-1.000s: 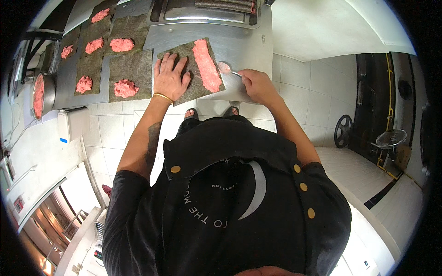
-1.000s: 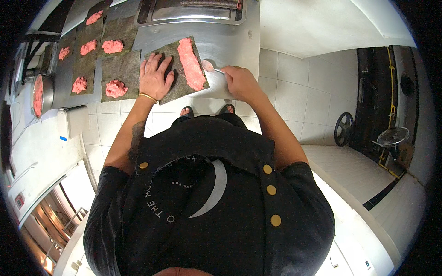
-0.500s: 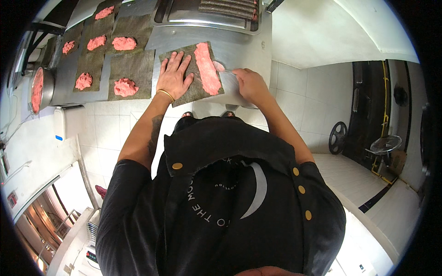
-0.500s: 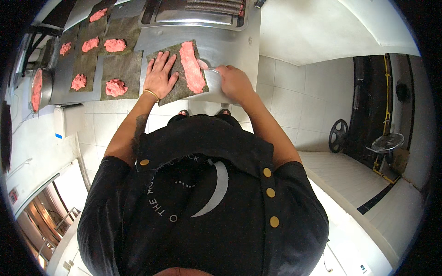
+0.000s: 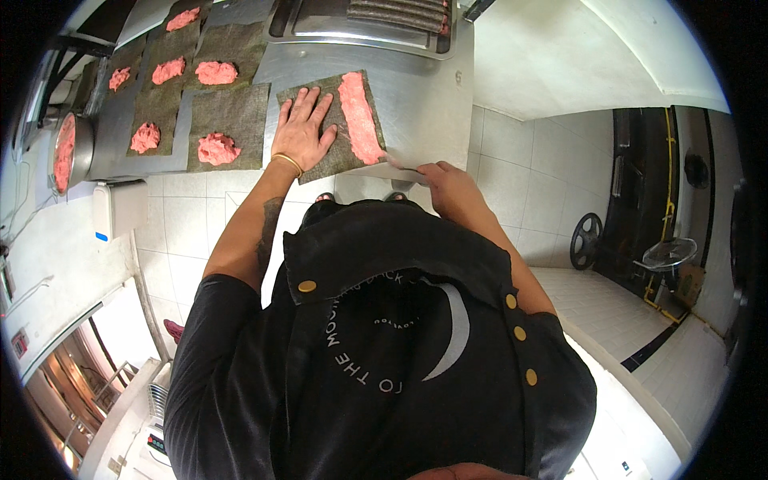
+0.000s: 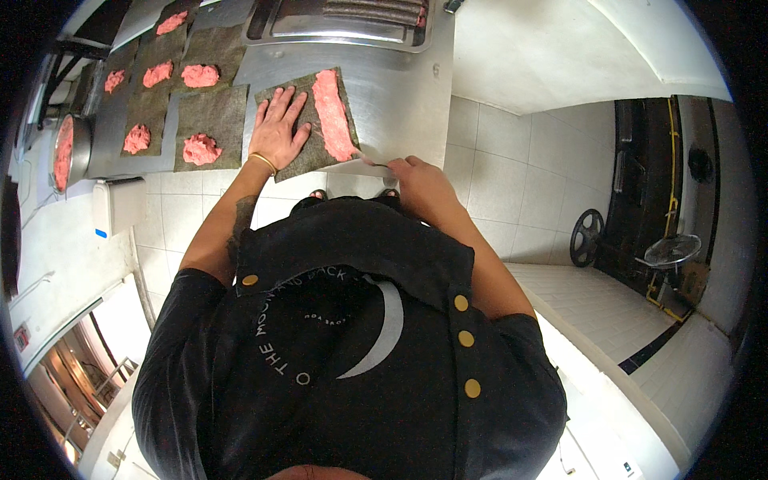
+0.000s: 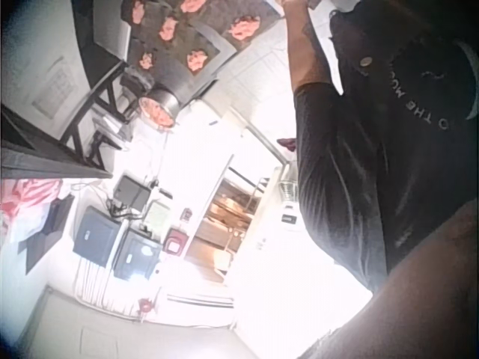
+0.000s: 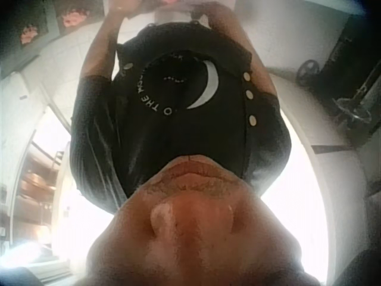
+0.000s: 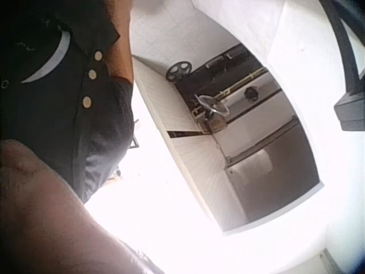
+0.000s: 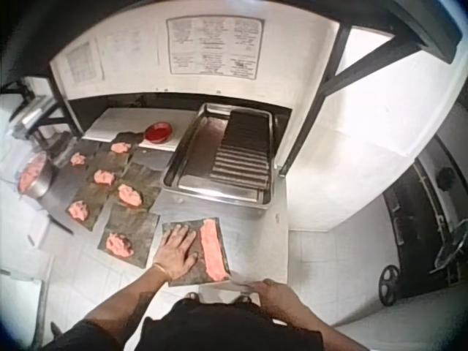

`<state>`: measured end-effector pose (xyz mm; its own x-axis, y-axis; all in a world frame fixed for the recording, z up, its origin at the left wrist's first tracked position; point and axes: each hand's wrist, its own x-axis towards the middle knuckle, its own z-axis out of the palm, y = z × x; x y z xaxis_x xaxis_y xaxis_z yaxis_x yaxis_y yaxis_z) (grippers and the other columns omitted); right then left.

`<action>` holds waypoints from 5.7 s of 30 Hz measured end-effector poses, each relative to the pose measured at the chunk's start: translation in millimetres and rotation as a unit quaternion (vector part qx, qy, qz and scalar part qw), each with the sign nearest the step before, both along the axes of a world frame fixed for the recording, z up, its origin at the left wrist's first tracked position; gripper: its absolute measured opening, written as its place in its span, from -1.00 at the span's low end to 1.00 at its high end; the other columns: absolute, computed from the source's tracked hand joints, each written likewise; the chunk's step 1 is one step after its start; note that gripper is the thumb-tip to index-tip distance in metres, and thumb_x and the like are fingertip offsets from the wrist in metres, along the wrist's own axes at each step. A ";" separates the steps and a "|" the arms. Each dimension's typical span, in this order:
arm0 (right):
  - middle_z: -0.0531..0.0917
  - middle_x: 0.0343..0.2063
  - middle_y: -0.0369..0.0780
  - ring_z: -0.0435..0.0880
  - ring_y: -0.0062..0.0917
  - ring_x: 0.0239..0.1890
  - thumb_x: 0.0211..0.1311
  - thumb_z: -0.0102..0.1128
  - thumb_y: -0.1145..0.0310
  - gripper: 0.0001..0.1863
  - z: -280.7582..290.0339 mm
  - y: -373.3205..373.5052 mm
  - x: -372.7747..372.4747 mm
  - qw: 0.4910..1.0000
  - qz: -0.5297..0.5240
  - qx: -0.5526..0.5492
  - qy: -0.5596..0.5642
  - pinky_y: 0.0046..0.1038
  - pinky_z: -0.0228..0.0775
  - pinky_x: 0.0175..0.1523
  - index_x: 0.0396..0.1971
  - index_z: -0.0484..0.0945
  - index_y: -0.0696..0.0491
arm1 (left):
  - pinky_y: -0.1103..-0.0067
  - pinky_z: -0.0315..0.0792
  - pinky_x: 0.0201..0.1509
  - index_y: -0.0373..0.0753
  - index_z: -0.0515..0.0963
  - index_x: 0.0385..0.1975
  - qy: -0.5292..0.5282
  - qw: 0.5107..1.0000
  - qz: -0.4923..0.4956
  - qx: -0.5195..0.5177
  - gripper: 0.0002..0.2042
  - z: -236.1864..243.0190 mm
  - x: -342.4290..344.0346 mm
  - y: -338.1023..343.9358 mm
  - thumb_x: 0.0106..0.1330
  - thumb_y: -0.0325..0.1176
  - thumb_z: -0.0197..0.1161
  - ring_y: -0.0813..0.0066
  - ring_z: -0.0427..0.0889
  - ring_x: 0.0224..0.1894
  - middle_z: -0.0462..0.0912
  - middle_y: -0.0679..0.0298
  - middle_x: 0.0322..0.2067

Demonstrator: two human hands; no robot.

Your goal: The person spreads a pink paste onto sheets of seaweed using a spoon and then rolls the seaweed into cylinders, placing them into a metal tray.

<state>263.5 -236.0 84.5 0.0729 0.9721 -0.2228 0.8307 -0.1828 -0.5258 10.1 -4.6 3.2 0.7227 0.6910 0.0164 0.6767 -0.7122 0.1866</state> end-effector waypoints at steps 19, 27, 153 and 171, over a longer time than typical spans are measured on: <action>0.71 -0.15 0.03 0.73 0.07 -0.12 0.33 0.14 0.44 -0.73 -1.5 7.3 -5.9 1.000 0.029 0.003 0.007 -0.02 0.59 0.03 -0.01 0.66 0.03 | 0.14 -0.10 0.71 0.00 0.24 0.59 -0.006 1.000 0.000 0.014 -0.33 -2.4 -1.6 1.0 0.51 0.03 0.10 0.11 0.05 0.67 0.18 0.14 0.61; 0.71 -0.14 0.01 0.73 0.03 -0.09 0.36 0.16 0.44 -0.73 -0.5 16.0 -8.4 0.999 0.050 0.016 -0.007 -0.05 0.59 0.04 0.01 0.67 0.01 | 0.13 -0.09 0.71 0.00 0.25 0.59 -0.004 1.000 0.001 0.019 -0.33 -2.7 -2.8 2.3 0.51 0.03 0.11 0.12 0.04 0.68 0.18 0.14 0.61; 0.68 -0.22 -0.06 0.73 -0.03 -0.20 0.44 0.11 0.30 -0.77 8.7 88.6 -10.6 0.988 0.101 0.043 -0.108 -0.04 0.59 -0.06 -0.08 0.71 -0.02 | 0.15 0.04 0.67 -0.14 0.44 0.45 -0.114 0.993 0.001 -0.007 -0.40 -5.1 -40.3 -7.9 0.45 -0.07 0.23 0.06 0.19 0.62 0.37 0.06 0.49; 0.67 -0.23 -0.01 0.69 0.04 -0.20 0.46 0.10 0.32 -0.78 -0.9 54.6 0.5 0.992 0.112 0.046 0.021 0.00 0.54 -0.08 -0.10 0.69 0.05 | 0.15 0.07 0.66 -0.10 0.43 0.46 -0.101 0.995 0.017 0.001 -0.39 0.3 -38.2 -10.1 0.44 -0.06 0.23 0.08 0.21 0.61 0.38 0.09 0.48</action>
